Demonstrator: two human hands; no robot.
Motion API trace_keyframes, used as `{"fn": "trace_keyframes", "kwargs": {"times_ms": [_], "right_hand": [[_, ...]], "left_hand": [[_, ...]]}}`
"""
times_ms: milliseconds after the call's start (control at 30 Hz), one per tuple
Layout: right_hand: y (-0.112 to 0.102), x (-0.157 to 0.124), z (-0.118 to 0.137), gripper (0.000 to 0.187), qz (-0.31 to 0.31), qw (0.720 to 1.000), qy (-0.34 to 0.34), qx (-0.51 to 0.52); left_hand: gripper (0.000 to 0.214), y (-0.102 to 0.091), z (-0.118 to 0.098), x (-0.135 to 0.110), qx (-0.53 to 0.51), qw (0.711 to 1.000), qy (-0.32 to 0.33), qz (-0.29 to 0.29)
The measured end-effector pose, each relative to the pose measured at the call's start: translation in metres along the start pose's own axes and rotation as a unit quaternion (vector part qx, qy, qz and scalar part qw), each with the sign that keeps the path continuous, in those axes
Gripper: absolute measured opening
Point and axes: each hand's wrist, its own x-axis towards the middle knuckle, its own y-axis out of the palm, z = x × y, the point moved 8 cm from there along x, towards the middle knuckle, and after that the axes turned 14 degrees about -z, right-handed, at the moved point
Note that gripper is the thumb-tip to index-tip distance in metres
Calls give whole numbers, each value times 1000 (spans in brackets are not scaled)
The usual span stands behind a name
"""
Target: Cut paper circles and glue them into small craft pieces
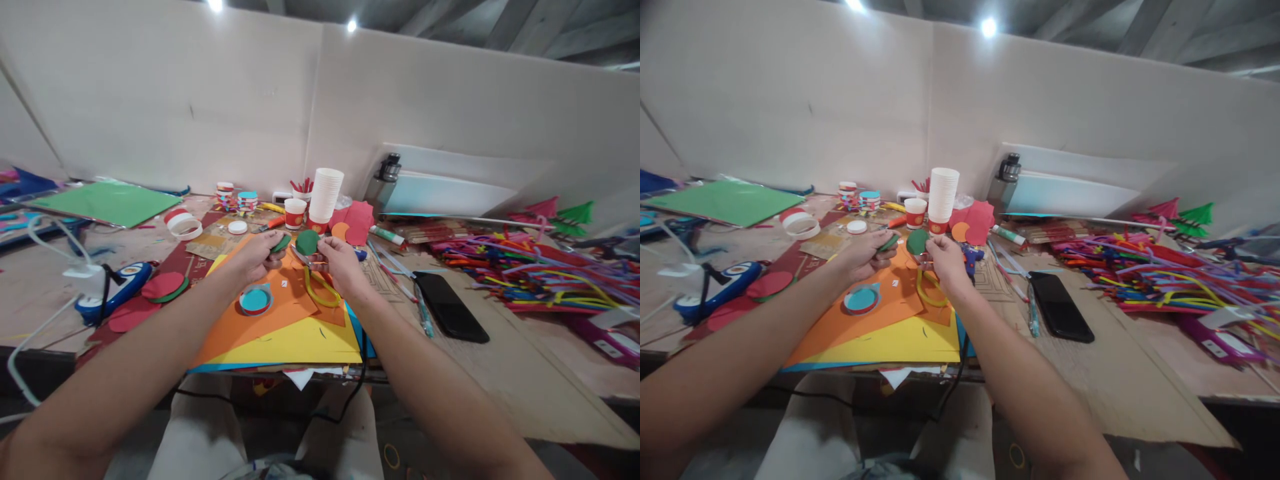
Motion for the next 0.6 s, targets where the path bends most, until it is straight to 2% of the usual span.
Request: {"fn": "trace_keyframes", "kwargs": {"times_ms": [233,467,600], "right_hand": [[3,-2,2,13,13,1000,-22,-7],[5,-2,3,13,20,998,-47,-23],[4,-1,2,14,24,998,-49,-21]], "left_hand": [[31,6,-2,-6,-9,1000,-13,16],[45,19,-8,-21,33,998,31,53],[41,24,-7,-24,26,996,25,87]]}}
